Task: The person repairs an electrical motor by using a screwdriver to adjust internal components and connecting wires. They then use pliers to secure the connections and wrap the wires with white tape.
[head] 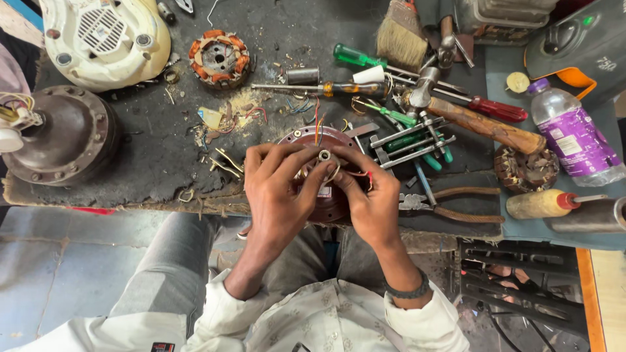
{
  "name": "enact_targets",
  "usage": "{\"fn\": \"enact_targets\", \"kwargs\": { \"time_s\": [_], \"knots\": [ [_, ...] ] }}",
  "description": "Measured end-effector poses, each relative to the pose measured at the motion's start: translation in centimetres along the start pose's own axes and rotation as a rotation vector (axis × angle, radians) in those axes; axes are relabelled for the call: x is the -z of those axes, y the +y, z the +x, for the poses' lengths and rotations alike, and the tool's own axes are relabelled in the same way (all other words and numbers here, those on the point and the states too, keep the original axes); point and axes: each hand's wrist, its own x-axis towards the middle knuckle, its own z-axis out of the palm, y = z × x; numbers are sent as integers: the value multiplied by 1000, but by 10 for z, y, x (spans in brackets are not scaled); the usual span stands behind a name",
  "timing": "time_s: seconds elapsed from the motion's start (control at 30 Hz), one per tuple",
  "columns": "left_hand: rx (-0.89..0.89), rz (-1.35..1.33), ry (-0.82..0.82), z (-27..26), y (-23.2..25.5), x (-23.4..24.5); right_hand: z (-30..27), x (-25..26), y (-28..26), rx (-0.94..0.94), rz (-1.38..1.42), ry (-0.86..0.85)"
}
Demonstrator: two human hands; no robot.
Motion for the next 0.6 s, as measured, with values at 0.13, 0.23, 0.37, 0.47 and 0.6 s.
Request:
{"fn": "enact_targets", "kwargs": {
  "time_s": [0.13,0.23,0.37,0.47,0.6],
  "knots": [
    [0,-49,-20,5,-2,1,3,0,4,-55,39,5],
    [-5,-67,-32,5,-6,4,3,-1,5,-38,54,-10],
    [12,-110,-52,5,-10,10,0,-5,4,0,62,-11],
    [0,-100,-71,7,-11,12,-1,-8,4,25,113,-17],
    [19,-125,-129,9,-14,13,-4,-9,8,-4,151,-2]
  ]
}}
